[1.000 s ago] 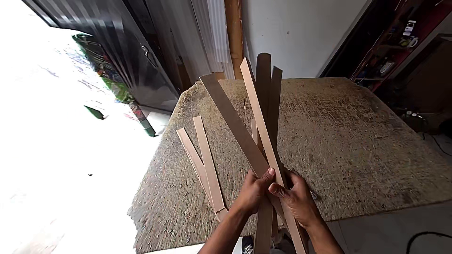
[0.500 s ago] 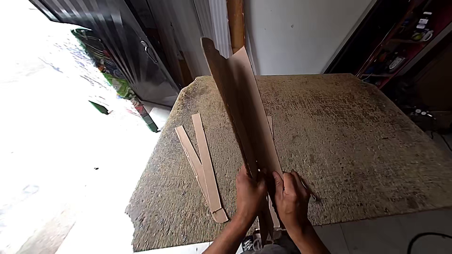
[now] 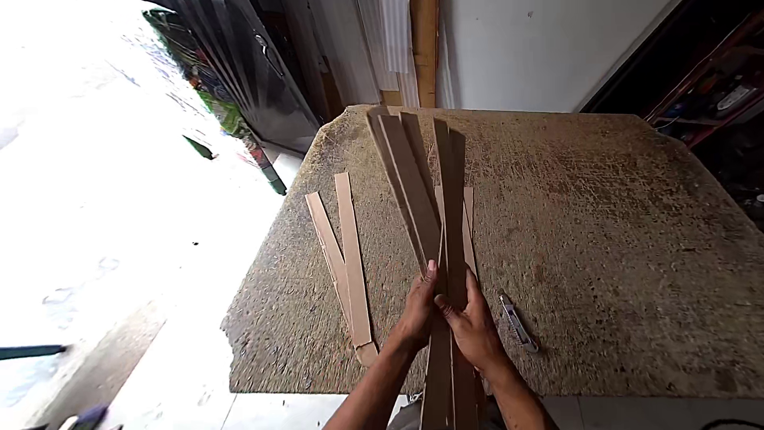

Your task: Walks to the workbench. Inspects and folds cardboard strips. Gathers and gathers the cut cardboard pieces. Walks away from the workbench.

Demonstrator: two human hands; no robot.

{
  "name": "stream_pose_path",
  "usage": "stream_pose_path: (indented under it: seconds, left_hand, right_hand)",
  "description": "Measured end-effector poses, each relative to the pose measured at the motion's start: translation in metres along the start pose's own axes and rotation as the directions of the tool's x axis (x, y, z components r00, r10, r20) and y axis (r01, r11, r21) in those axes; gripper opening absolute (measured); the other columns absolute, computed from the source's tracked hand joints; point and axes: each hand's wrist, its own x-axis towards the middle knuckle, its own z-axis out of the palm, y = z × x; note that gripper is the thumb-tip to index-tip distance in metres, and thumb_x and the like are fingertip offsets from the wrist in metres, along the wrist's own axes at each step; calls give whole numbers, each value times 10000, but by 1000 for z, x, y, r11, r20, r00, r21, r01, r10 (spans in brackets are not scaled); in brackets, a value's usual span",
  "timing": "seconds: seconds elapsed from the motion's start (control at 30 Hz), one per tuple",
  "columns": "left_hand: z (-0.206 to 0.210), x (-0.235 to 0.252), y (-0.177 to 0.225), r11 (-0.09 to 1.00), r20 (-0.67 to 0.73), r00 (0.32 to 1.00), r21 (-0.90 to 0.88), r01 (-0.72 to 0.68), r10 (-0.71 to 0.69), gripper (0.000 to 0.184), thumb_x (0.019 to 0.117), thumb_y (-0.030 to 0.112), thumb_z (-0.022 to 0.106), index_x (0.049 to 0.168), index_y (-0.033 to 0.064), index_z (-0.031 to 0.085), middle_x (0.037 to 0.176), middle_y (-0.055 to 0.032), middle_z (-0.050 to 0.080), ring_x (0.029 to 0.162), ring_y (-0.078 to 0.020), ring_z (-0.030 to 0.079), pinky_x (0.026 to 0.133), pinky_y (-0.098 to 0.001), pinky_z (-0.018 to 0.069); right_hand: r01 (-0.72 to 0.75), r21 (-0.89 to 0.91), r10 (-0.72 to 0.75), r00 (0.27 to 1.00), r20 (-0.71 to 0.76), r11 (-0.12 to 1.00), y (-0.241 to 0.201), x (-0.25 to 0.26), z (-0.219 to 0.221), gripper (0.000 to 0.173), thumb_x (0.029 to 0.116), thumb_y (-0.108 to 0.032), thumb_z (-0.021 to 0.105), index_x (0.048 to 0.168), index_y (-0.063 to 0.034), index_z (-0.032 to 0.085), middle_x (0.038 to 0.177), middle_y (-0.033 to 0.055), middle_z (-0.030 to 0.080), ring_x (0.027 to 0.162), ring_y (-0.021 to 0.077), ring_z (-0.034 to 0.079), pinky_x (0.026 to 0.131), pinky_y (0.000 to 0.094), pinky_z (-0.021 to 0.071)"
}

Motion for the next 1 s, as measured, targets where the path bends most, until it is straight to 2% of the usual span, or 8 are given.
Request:
stream_pose_path:
  seconds: [0.1, 0.2, 0.27, 0.33, 0.4, 0.47, 0.8, 1.0]
  left_hand:
    - [-13, 23, -45, 981, 68, 997, 192, 20, -33, 613, 1055, 515, 330, 1277, 16, 608, 1063, -93, 741, 1001, -158, 718, 917, -368, 598]
    - [-27, 39, -60, 899, 36, 998, 437, 36, -57, 623, 1040, 502, 459, 1439, 24, 462, 1235, -106, 685, 1131, -166, 679, 999, -393, 566]
    - [-54, 48, -62, 696, -226, 970, 711, 104, 85, 716, 988, 521, 584, 1494, 32, 454, 1417, -171, 586, 1303, -294, 580, 1089, -515, 483]
    - [-103, 53, -65, 470, -489, 837, 816, 338, 247, 860, 887, 489, 738, 1500, -28, 427, 1515, -309, 430, 1395, -482, 429, 1112, -647, 388]
    - [-147, 50, -77, 317, -682, 692, 727, 609, 235, 1065, 807, 537, 795, 1561, -39, 313, 1587, -383, 243, 1463, -571, 254, 1102, -737, 311]
    - [-168, 46, -88, 238, -777, 607, 629, 741, 164, 1123, 812, 574, 776, 1598, -18, 234, 1570, -366, 296, 1448, -554, 298, 1066, -727, 356]
    - [-158, 59, -73, 405, -813, 582, 525, 748, -23, 736, 812, 226, 811, 1418, 5, 456, 1239, -285, 630, 1182, -453, 611, 980, -642, 487]
    - [-81, 55, -100, 685, -557, 818, 539, 490, -147, 588, 784, 232, 797, 1272, 8, 556, 1015, -157, 698, 934, -288, 703, 831, -527, 577]
  right_hand:
    - [-121, 266, 107, 992, 64, 956, 28, 12, 3, 632, 863, -152, 808, 1384, 32, 501, 1194, 135, 712, 1084, 188, 716, 962, 363, 618]
    - [-200, 232, 191, 980, 63, 952, 52, 28, -4, 610, 846, -89, 766, 1378, 52, 504, 1215, 154, 695, 1108, 189, 700, 980, 354, 599]
    - [-259, -134, 262, 965, 3, 956, 75, 43, -10, 749, 872, -250, 770, 1491, 15, 443, 1400, 163, 604, 1291, 187, 595, 1103, 346, 493]
    - [-287, -660, 306, 948, -91, 694, 93, 55, -10, 1087, 828, -537, 784, 1607, 3, 253, 1531, 243, 457, 1404, 345, 472, 1138, 505, 413]
    - [-325, -844, 341, 922, -183, 427, 112, 61, -3, 1421, 645, -796, 772, 1639, -13, 125, 1557, 311, 366, 1385, 479, 423, 1010, 639, 448]
    - [-342, -879, 369, 905, -213, 333, 123, 62, 13, 1548, 543, -891, 744, 1650, -41, 73, 1585, 351, 287, 1414, 524, 371, 1001, 675, 439]
    - [-271, -892, 332, 932, -149, 362, 120, 72, 28, 1206, 718, -409, 827, 1648, -66, 140, 1437, 293, 468, 1293, 444, 507, 954, 566, 494]
    - [-391, -658, 401, 904, -146, 643, 120, 84, 19, 1167, 761, -308, 856, 1628, 2, 139, 1435, 272, 516, 1308, 394, 548, 1078, 516, 475]
